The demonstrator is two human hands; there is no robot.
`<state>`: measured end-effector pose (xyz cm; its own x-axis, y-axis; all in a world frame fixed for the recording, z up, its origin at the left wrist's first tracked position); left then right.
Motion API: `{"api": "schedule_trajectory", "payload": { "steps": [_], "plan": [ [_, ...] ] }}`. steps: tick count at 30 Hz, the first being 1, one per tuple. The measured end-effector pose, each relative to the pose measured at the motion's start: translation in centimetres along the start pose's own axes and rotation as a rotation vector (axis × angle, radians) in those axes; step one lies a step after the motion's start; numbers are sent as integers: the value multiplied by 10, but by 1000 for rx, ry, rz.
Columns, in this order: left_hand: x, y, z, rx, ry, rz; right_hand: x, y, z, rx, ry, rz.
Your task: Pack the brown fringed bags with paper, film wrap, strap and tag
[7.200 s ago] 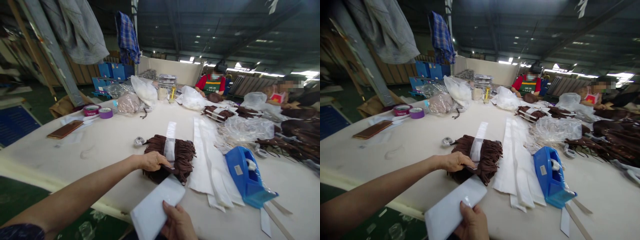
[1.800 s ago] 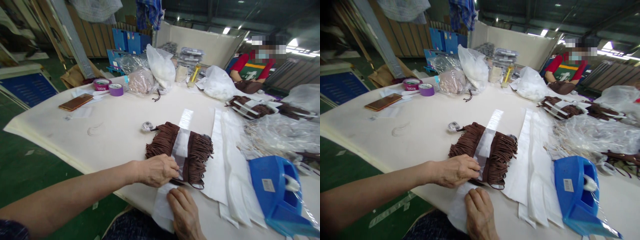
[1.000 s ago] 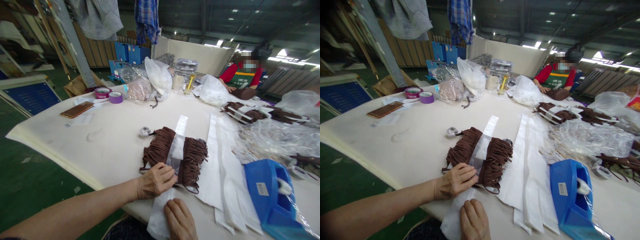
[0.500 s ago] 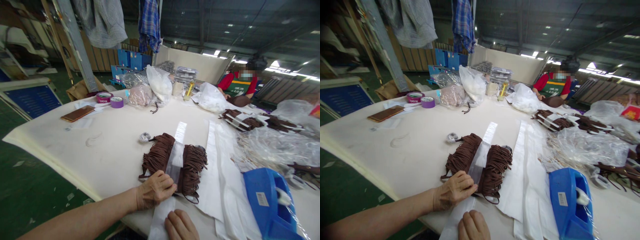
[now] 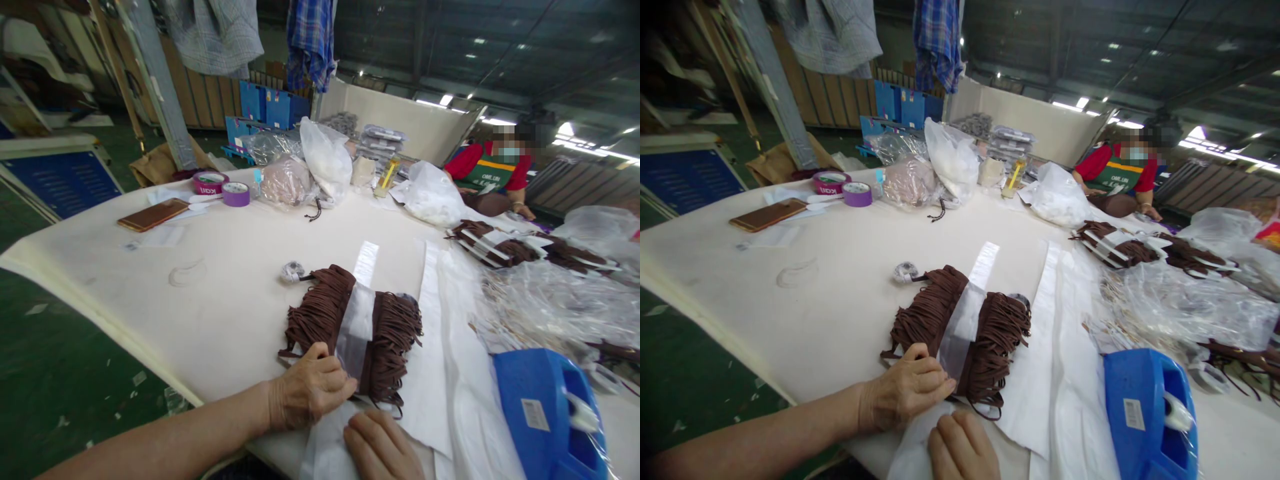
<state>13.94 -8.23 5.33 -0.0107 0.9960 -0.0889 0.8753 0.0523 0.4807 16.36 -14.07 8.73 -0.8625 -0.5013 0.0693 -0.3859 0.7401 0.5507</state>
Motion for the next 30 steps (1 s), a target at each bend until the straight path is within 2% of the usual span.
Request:
{"api": "schedule_trajectory", "payload": {
  "steps": [2, 5, 9, 12, 15, 21, 27, 30],
  "plan": [
    [3, -2, -1, 41, -78, -23, -16, 7, 0, 112, 105, 14],
    [10, -6, -7, 36, -189, -96, -45, 14, 0, 123, 195, 126],
    [21, -11, -7, -46, -268, -263, -78, 18, 14, 89, 191, 317],
    [29, -13, -3, -131, -278, -386, -91, 17, 29, 108, 159, 390],
    [33, -14, -2, -205, -288, -451, -97, 15, 41, 137, 113, 436],
    [30, -13, -10, -258, -190, -474, -101, 12, 47, 111, 41, 541],
    [16, -7, -13, -213, 43, -391, -102, 9, 47, 67, 18, 560],
    [7, -3, -7, -146, 126, -320, -102, 9, 47, 70, 14, 568]
  ]
}}
Point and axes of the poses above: each hand's wrist, its own y-axis towards the middle knuckle, its own z-axis out of the palm, x = y × z, the point moved 10 cm from there along y, towards the middle knuckle, and after that the axes turned 9 degrees about x, right-handed, at the moved point
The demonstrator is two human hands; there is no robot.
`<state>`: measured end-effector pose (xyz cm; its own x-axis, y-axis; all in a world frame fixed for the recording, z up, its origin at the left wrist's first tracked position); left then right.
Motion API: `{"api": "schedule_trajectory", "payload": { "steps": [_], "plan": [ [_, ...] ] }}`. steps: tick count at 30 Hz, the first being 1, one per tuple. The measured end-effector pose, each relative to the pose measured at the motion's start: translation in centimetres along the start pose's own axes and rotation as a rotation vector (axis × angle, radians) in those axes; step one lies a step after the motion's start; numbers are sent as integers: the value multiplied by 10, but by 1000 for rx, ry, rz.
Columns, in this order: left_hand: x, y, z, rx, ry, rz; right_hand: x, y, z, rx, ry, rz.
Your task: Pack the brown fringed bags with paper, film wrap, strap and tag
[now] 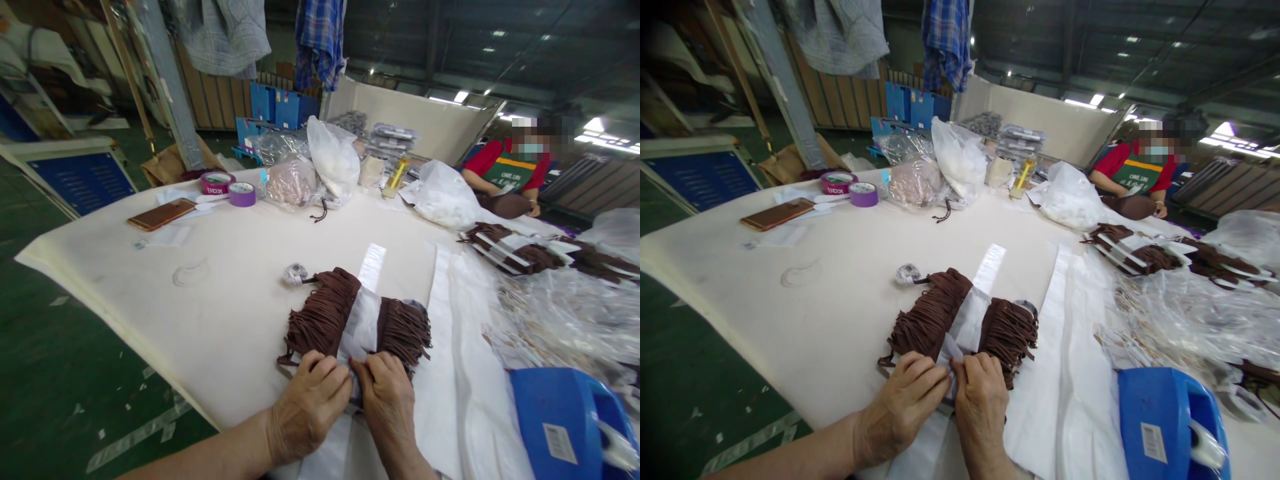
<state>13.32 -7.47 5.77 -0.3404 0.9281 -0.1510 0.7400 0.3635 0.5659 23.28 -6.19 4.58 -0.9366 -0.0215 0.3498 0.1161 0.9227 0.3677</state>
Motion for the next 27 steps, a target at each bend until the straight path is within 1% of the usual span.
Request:
{"api": "schedule_trajectory", "payload": {
  "steps": [10, 16, 19, 22, 25, 27],
  "plan": [
    [-12, 2, 22, 199, 139, 102, -4, 3, 5, 59, -101, 89],
    [-10, -1, 24, 184, 180, 68, -6, 4, 0, 52, -66, 133],
    [-11, -5, 29, 198, 204, 75, -13, 4, -2, 45, -21, 170],
    [-12, -6, 30, 182, 229, 74, -19, 5, 0, 38, 33, 207],
    [-11, -4, 30, 179, 243, 65, -23, 5, -3, 11, 156, 267],
    [-10, -3, 30, 186, 252, 62, -23, 0, -14, -22, 279, 286]
  ]
}}
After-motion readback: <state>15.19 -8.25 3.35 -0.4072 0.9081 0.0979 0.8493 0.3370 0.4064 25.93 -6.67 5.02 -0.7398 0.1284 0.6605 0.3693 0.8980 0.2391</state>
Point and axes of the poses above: each hand's wrist, its own y-axis towards the middle knuckle, its own z-axis out of the palm, x = y × z, the point moved 10 cm from there along y, towards the middle knuckle, and after that the axes turned 9 degrees about x, right-handed, at the moved point
